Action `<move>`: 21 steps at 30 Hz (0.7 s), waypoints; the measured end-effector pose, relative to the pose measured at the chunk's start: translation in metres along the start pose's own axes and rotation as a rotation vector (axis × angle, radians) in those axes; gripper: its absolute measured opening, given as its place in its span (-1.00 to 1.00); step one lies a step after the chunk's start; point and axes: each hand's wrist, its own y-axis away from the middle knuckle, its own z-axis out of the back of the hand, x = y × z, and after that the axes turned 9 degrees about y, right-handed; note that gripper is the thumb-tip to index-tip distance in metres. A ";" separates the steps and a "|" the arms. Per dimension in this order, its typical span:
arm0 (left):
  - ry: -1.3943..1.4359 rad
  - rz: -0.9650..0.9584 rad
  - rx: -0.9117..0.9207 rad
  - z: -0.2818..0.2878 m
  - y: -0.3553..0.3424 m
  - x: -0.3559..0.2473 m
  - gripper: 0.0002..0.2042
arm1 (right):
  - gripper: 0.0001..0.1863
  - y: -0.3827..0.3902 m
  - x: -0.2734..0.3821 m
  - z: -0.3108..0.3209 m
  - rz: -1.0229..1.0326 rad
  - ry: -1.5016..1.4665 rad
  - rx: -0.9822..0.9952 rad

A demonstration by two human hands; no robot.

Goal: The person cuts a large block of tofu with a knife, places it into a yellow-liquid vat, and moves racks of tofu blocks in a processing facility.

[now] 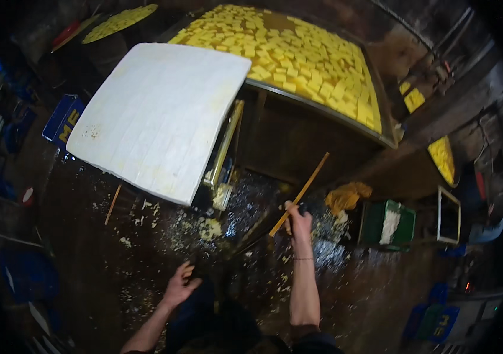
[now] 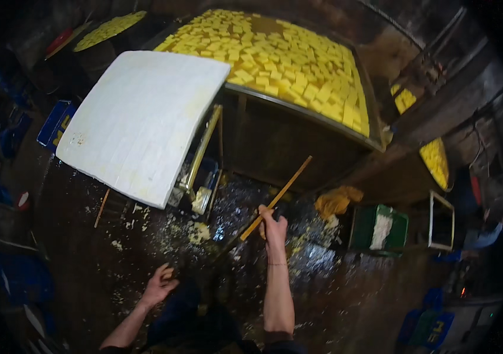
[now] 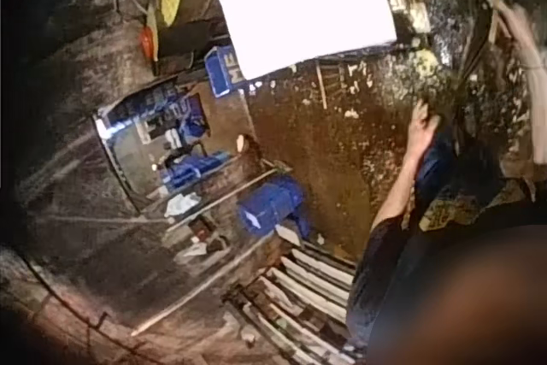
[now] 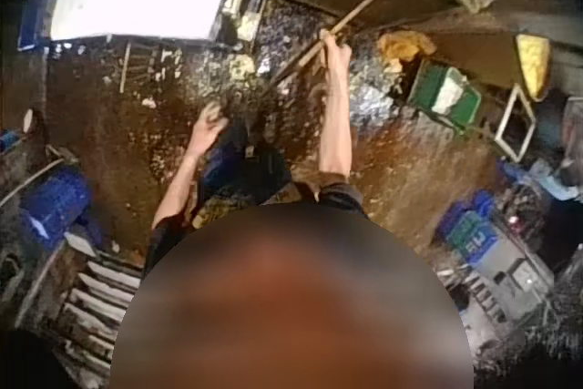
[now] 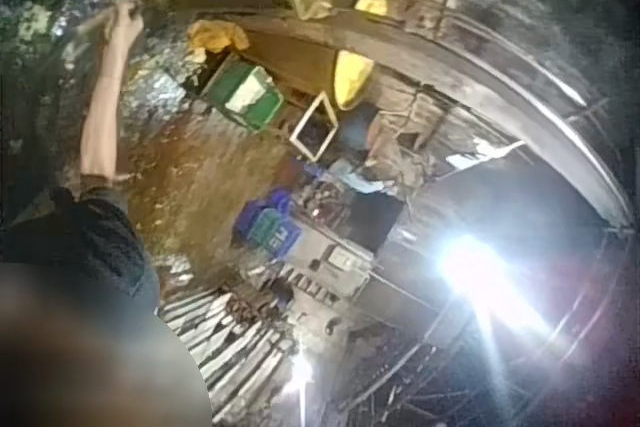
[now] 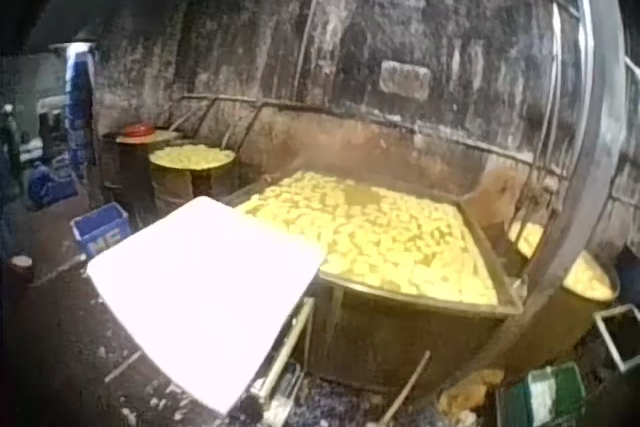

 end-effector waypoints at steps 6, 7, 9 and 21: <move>-0.055 -0.468 0.080 -0.073 -0.037 -0.154 -0.42 | -0.62 0.049 0.300 -0.019 0.528 -0.145 0.236; 0.083 -0.398 0.045 -0.068 -0.032 -0.172 -0.47 | -0.60 0.049 0.332 -0.036 0.591 -0.124 0.263; 0.076 -0.547 -0.115 -0.057 -0.036 -0.200 -0.59 | -0.57 0.033 0.378 -0.056 0.697 0.098 0.366; 1.078 -0.517 -0.649 0.074 -0.165 -0.308 -0.63 | -0.75 -0.278 0.370 -0.057 0.624 0.990 0.427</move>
